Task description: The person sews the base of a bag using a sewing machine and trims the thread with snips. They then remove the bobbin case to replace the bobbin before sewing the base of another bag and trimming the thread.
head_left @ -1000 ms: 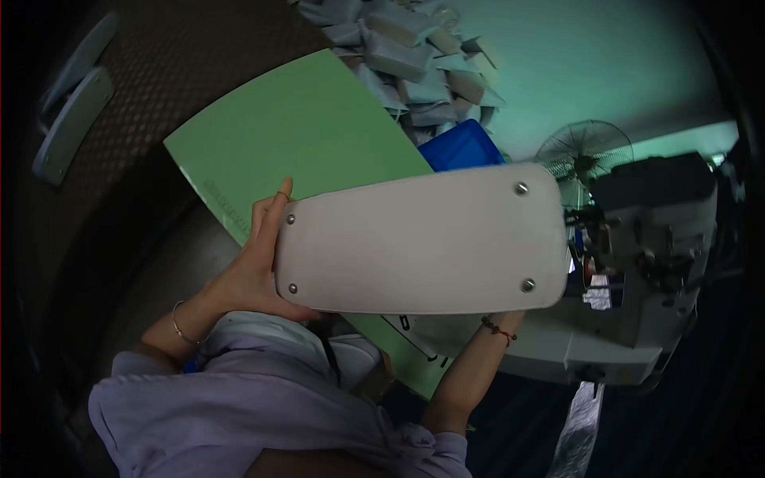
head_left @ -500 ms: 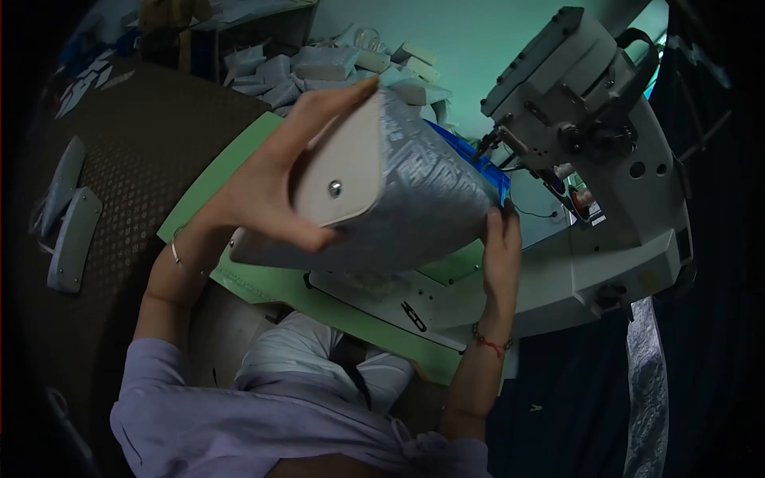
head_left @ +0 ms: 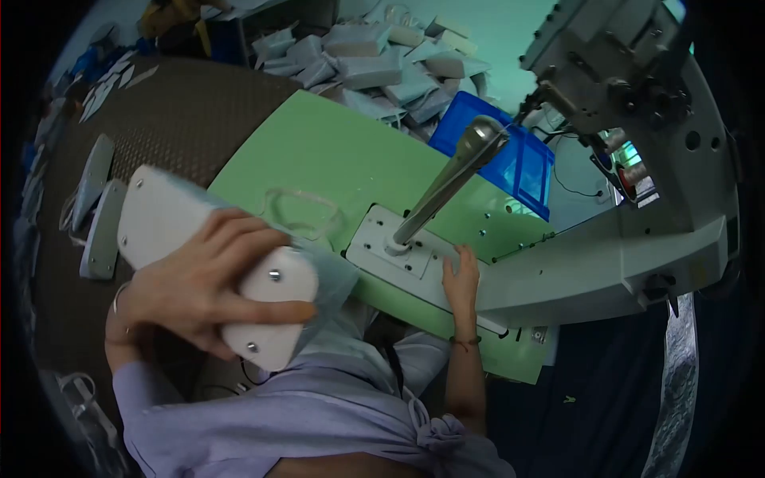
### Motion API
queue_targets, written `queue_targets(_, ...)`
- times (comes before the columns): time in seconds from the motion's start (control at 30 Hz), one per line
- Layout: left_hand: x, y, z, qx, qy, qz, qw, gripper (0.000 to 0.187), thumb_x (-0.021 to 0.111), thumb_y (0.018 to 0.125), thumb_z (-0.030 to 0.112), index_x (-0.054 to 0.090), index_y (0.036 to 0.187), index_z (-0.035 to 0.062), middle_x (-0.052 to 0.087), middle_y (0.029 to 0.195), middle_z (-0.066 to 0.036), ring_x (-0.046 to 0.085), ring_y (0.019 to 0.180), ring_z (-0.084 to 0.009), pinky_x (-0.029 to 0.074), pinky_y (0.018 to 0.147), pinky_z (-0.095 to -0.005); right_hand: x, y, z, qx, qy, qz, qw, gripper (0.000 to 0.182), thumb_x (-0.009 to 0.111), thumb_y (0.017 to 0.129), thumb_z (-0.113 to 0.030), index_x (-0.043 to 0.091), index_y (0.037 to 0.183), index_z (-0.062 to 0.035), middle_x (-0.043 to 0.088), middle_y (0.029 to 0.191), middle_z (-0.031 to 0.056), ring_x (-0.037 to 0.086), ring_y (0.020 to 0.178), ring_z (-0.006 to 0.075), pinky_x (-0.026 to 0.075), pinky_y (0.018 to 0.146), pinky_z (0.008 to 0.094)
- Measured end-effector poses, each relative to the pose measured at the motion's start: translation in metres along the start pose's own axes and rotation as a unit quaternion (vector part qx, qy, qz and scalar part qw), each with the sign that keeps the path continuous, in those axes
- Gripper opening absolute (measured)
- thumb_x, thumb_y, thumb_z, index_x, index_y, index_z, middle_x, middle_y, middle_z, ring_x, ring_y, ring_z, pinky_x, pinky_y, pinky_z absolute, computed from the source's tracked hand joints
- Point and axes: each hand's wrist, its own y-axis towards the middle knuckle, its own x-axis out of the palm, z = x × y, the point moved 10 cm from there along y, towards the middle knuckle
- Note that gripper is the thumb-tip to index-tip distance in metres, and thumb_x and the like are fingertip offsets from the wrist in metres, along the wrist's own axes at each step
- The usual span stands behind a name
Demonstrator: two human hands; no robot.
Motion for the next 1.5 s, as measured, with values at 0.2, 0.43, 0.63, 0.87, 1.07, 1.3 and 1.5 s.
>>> queue_targets(0.2,0.120,0.063,0.034,0.190,-0.045,-0.049,0.979,0.095,0.082,0.045,0.045,0.051,0.133,0.0242,0.046,0.125,-0.020,0.044,0.115,-0.0350,0.033,0.095,-0.0493,0.053,-0.078,0.111,0.013,-0.135,0.046,0.990,0.031,0.057,0.092,-0.011,0.057,0.118,0.0052,0.053,0.130,0.0233,0.050,0.120,0.0417,0.040,0.100,0.0469)
queue_targets(0.43,0.151,0.070,0.047,0.133,0.011,0.195,0.972,0.062,0.077,0.054,0.042,0.063,0.110,0.0185,0.052,0.111,-0.013,0.047,0.106,-0.0308,0.034,0.089,-0.0453,0.038,-0.104,0.106,-0.003,-0.131,0.045,0.990,0.024,0.054,0.095,-0.012,0.059,0.111,0.0054,0.060,0.108,0.0211,0.057,0.095,0.0383,0.044,0.086,0.0451)
queue_targets(0.63,0.164,0.076,0.052,0.069,0.040,0.235,0.969,0.031,0.054,0.082,0.030,0.066,0.103,0.0110,0.054,0.115,-0.017,0.047,0.113,-0.0327,0.032,0.098,-0.0530,-0.015,-0.095,0.127,0.277,0.278,0.055,0.918,0.043,0.036,0.104,-0.033,0.050,0.124,0.0030,0.046,0.078,0.0049,0.043,0.066,0.0161,0.038,0.063,0.0304)
queue_targets(0.87,0.154,0.066,0.040,0.018,0.065,0.222,0.973,0.030,0.032,0.096,0.021,0.052,0.111,0.0051,0.051,0.119,-0.009,0.048,0.115,-0.0218,0.031,0.103,-0.0425,-0.153,-0.031,-0.141,-0.114,0.026,0.037,0.992,0.053,0.034,0.102,-0.043,0.048,0.131,-0.0006,0.050,0.085,-0.0001,0.034,0.058,0.0069,0.030,0.053,0.0233)
queue_targets(1.07,0.140,0.055,0.028,-0.007,0.083,0.254,0.964,0.029,0.031,0.096,0.022,0.052,0.110,0.0068,0.051,0.119,-0.009,0.047,0.115,-0.0208,0.030,0.103,-0.0416,-0.081,-0.052,-0.236,-0.370,-0.171,-0.343,0.846,0.046,0.042,0.099,-0.036,0.052,0.127,-0.0018,0.051,0.085,0.0013,0.039,0.060,0.0095,0.033,0.054,0.0250)
queue_targets(1.3,0.148,0.055,0.030,0.018,0.060,0.246,0.967,0.031,0.032,0.097,0.027,0.053,0.113,0.0105,0.050,0.122,-0.009,0.045,0.118,-0.0219,0.028,0.104,-0.0433,-0.068,-0.046,-0.240,-0.366,-0.235,-0.359,0.826,0.038,0.051,0.095,-0.029,0.056,0.123,-0.0031,0.053,0.084,0.0031,0.044,0.061,0.0124,0.037,0.054,0.0269)
queue_targets(1.5,0.160,0.063,0.040,0.093,0.004,0.226,0.970,0.033,0.033,0.097,0.032,0.054,0.115,0.0136,0.050,0.125,-0.009,0.044,0.121,-0.0229,0.026,0.105,-0.0448,-0.079,-0.044,-0.250,-0.376,-0.241,-0.343,0.826,0.033,0.058,0.092,-0.023,0.060,0.119,-0.0043,0.054,0.084,0.0046,0.049,0.062,0.0150,0.040,0.055,0.0286)
